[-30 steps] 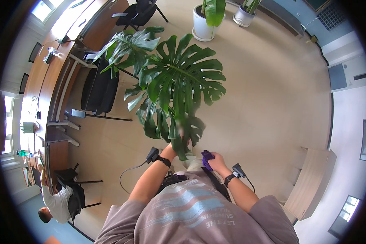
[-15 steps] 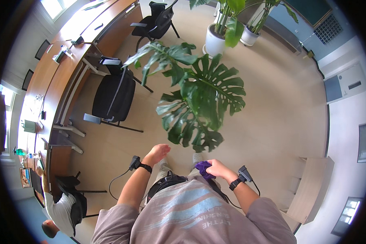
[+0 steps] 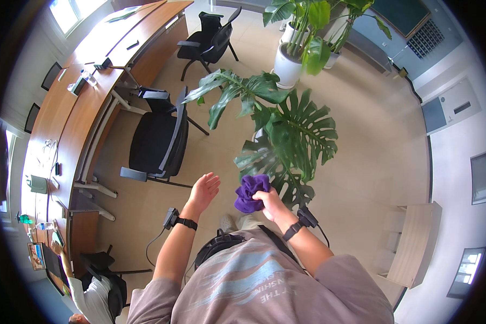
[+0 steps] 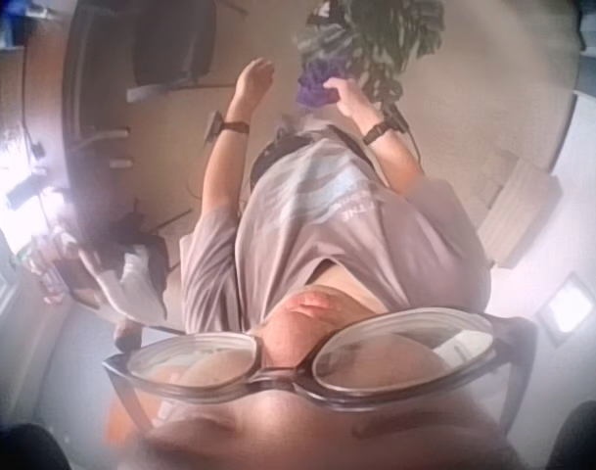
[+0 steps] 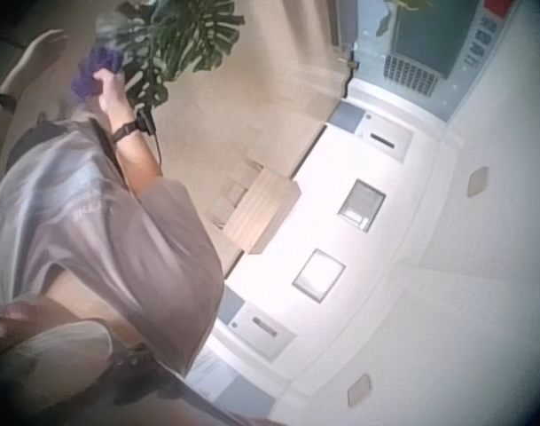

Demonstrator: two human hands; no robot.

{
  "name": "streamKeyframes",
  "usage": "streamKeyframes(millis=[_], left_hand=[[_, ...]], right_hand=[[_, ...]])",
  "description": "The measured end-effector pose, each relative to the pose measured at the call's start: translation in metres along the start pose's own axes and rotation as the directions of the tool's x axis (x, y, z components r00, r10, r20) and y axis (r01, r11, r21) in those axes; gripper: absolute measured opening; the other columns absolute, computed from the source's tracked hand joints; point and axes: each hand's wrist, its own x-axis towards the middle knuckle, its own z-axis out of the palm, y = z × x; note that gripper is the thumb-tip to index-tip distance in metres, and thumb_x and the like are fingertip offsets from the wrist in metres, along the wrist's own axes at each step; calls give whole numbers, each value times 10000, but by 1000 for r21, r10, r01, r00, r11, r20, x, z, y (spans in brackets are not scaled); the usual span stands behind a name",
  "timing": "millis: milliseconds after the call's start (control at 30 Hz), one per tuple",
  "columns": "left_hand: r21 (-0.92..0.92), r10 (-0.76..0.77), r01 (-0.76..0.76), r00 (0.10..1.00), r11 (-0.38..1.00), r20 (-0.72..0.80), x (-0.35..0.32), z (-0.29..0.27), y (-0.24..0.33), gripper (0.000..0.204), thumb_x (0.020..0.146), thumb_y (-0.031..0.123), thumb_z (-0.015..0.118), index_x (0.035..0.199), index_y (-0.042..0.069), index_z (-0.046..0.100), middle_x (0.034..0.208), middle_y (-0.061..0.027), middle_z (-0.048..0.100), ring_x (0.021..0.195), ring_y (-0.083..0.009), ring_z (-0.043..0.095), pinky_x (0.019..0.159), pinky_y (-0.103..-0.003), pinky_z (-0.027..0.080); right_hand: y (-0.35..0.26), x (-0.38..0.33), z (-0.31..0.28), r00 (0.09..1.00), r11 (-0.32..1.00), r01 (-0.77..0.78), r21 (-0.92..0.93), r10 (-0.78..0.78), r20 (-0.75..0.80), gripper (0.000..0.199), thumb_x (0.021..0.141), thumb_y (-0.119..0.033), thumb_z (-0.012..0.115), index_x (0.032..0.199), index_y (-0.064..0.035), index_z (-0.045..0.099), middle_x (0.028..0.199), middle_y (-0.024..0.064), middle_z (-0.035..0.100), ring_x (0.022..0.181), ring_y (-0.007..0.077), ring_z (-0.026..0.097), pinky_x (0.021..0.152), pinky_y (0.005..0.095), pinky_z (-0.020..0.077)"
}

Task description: The person wipes the individual leaves of a potted monstera plant using a purple cloth.

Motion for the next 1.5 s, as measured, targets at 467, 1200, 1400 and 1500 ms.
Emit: streamKeyframes(millis=[467, 1200, 1400, 1500], left_hand=[[-251, 199, -174, 977, 952, 78, 43, 21, 87, 487, 995, 465, 418, 1341, 133, 502, 1383, -109, 520, 1289, -252, 461, 1095, -392, 333], [-227, -103, 111, 994, 968, 48, 103, -37, 171, 716, 954, 610, 367, 1509, 172, 256, 1514, -227, 312, 1381, -350, 343, 1143, -498, 237], [-282, -216, 203, 976, 938, -16, 143, -70, 154, 831, 942, 630, 375, 1502, 37, 215, 1531, -230, 274, 1409, -340, 296, 1179, -429, 185], [-243, 68, -105, 986, 964, -155, 133, -62, 142, 586, 1013, 402, 408, 1531, 299, 153, 1507, -79, 354, 1333, -271, 407, 1076, -461, 332]], right_hand=[[-50, 107, 94, 939, 887, -106, 449, -60, 339, 430, 915, -282, 618, 1270, -52, 542, 1235, 116, 603, 1164, 266, 568, 1031, 463, 438], [-8, 203, 168, 992, 839, 46, 543, -104, 76, 644, 968, -573, 345, 1307, -47, 497, 1286, 144, 565, 1186, 299, 548, 1048, 498, 417], [21, 261, 176, 992, 896, -83, 435, 115, -47, 497, 986, -404, 324, 1255, -46, 538, 1270, 144, 581, 1134, 305, 584, 1009, 499, 447], [18, 279, 185, 946, 899, -226, 375, 294, -137, 428, 977, -296, 365, 1267, -29, 531, 1156, 155, 616, 1091, 284, 609, 997, 476, 462]])
